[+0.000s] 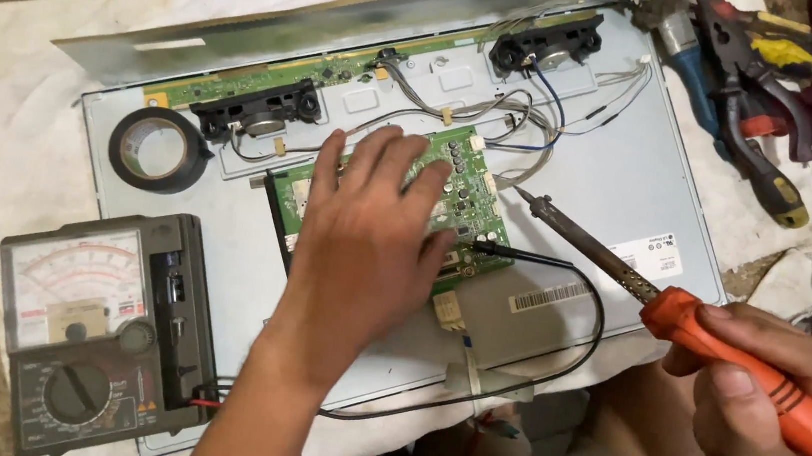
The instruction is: Testing and soldering components on a circuit board from a disassembled monitor.
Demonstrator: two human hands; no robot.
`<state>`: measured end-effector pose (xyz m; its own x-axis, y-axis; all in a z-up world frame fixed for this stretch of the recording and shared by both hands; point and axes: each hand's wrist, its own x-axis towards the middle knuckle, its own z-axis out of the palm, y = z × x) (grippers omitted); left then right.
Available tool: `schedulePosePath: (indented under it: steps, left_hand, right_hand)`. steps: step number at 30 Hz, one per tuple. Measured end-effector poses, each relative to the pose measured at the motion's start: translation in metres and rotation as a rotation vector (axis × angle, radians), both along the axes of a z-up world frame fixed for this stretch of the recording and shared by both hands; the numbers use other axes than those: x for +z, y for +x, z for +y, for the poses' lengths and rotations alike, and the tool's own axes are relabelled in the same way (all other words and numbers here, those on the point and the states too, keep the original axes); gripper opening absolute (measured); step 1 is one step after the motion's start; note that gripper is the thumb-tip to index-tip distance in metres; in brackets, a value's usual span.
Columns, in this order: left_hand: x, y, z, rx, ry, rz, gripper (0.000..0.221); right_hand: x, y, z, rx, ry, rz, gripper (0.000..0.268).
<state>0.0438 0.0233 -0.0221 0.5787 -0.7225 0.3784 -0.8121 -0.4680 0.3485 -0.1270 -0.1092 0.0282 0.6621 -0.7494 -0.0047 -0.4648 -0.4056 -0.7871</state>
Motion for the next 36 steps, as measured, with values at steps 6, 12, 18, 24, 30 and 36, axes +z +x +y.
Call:
schedulePosePath:
  steps: [6, 12, 18, 24, 30, 36]
  left_hand:
    - [0.028, 0.027, 0.015, 0.103, -0.110, 0.060, 0.025]
    - [0.037, 0.044, -0.003, 0.265, 0.211, -0.011, 0.027]
    - [0.014, 0.035, 0.006, 0.292, 0.441, 0.310, 0.031]
    - [0.047, 0.031, -0.004, 0.367, 0.534, 0.483, 0.041]
    - [0.062, -0.004, -0.003, 0.390, 0.390, 0.414, 0.061]
    - [0.020, -0.058, 0.013, 0.177, -0.051, -0.144, 0.036]
  right_hand:
    - [-0.050, 0.009, -0.021, 0.340, -0.393, -0.353, 0.021]
    - [-0.082, 0.048, -0.021, 0.493, -0.408, -0.397, 0.037]
    - [-0.084, 0.031, -0.037, 0.504, -0.531, -0.310, 0.034]
    - [-0.050, 0.025, -0.056, 0.237, -0.608, -0.445, 0.028]
    - [-0.061, 0.012, -0.072, 0.196, -0.652, -0.475, 0.042]
    - [-0.062, -0.014, -0.067, 0.299, -0.519, -0.752, 0.023]
